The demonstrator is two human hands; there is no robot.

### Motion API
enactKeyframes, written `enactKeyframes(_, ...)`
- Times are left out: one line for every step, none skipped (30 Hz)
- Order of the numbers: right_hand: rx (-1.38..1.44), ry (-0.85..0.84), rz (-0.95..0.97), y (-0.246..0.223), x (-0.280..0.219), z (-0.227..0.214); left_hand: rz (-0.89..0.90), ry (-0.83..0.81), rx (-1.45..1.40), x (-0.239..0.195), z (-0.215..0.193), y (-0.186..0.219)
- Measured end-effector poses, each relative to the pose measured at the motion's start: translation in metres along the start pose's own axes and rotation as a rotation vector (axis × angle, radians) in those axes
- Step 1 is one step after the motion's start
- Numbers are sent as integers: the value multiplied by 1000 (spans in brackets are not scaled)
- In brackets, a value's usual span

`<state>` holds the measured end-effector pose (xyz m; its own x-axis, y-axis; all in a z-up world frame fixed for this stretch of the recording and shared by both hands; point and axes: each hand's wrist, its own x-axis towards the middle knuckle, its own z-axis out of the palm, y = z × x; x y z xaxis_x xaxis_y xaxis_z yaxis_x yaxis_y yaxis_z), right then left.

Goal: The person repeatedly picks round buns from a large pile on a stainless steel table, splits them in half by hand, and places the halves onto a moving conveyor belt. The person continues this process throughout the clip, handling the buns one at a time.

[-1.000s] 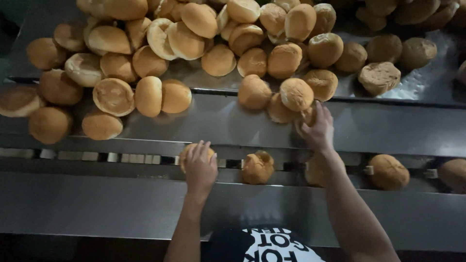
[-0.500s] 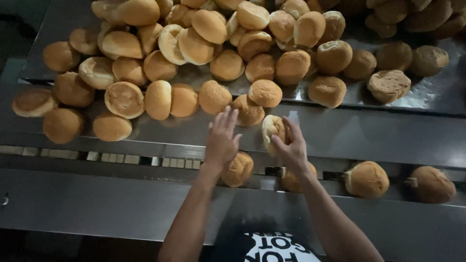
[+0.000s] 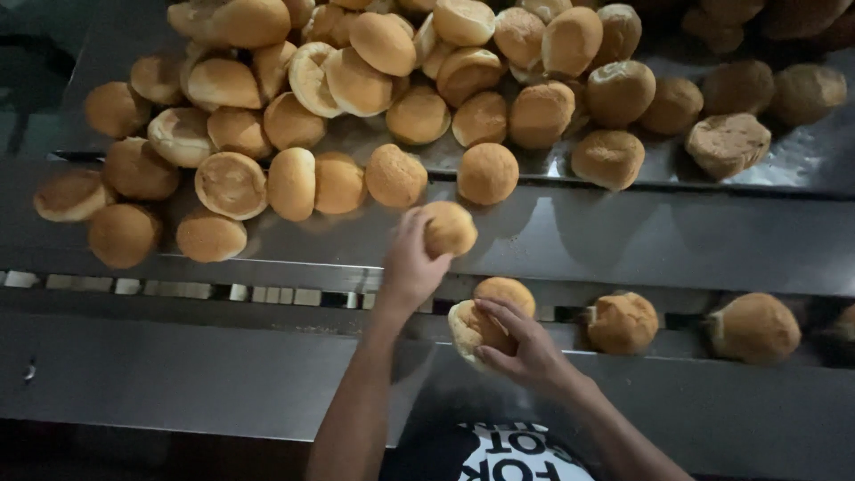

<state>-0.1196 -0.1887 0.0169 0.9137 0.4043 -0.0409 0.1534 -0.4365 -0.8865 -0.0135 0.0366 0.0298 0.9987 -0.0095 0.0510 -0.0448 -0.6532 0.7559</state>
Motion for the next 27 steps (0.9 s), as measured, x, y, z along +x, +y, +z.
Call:
enactKeyframes(6, 5, 4, -2, -1, 2, 2, -7, 4, -18, -21, 8)
enactKeyframes(-63, 11, -55, -4, 0, 2, -98, 33, 1, -36, -44, 16)
enactKeyframes(-132, 16, -113, -7, 1, 3, -197, 74, -1, -54, -67, 25)
enactKeyframes(-128, 15, -113, -9, 5, 7, -200, 74, 2, -66, -80, 19)
enactKeyframes(-203, 19, -184, -11, 9, 11, -269, 89, 60, -79, -93, 13)
enactKeyframes(-280, 22, -258, -13, 15, 15, -337, 108, 118, -91, -106, 7)
enactKeyframes(-277, 20, -261, -13, 23, 20, -340, 110, 120, -99, -110, -4)
enactKeyframes(-355, 9, -322, -12, 31, 26, -390, 102, 197, -107, -114, -15)
enactKeyframes(-433, -1, -383, -12, 40, 31, -440, 94, 273, -115, -118, -26)
enactKeyframes(-433, -2, -389, -17, 41, 35, -441, 100, 273, -120, -113, -30)
enactKeyframes(-390, -29, -324, -23, 44, 40, -507, 54, 249, -124, -109, -34)
enactKeyframes(-352, -50, -261, -27, 48, 43, -564, 10, 222, -124, -104, -39)
enactKeyframes(-359, -46, -268, -7, 48, 53, -557, 18, 218, -129, -92, -62)
enactKeyframes(-271, -12, -249, 13, 46, 60, -452, 47, 247, -135, -78, -83)
enactKeyframes(-183, 22, -231, 34, 45, 67, -346, 78, 276, -140, -63, -104)
enactKeyframes(-192, 21, -237, 35, 44, 60, -343, 86, 269, -138, -56, -103)
enactKeyframes(-158, -15, -205, 36, 44, 52, -351, 91, 314, -135, -48, -101)
enactKeyframes(-124, -47, -173, 37, 45, 44, -355, 97, 361, -130, -40, -99)
enactKeyframes(-133, -43, -180, 44, 50, 35, -348, 105, 354, -126, -28, -106)
enactKeyframes(-172, 50, -207, 51, 53, 27, -294, 160, 438, -124, -16, -113)
enactKeyframes(-210, 143, -234, 59, 56, 19, -241, 215, 521, -121, -3, -119)
enactKeyframes(-213, 150, -234, 47, 68, 9, -234, 216, 519, -115, -8, -101)
enactKeyframes(-310, 249, -148, 36, 79, -2, -224, 190, 458, -110, -12, -82)
enactKeyframes(-403, 349, -59, 25, 90, -11, -213, 162, 401, -105, -18, -64)
enactKeyframes(-403, 358, -59, 27, 106, -19, -205, 162, 402, -89, -19, -59)
enactKeyframes(-475, 440, -152, 29, 120, -25, -126, 165, 400, -76, -19, -55)
enactKeyframes(-547, 522, -245, 31, 134, -31, -46, 168, 398, -63, -20, -50)
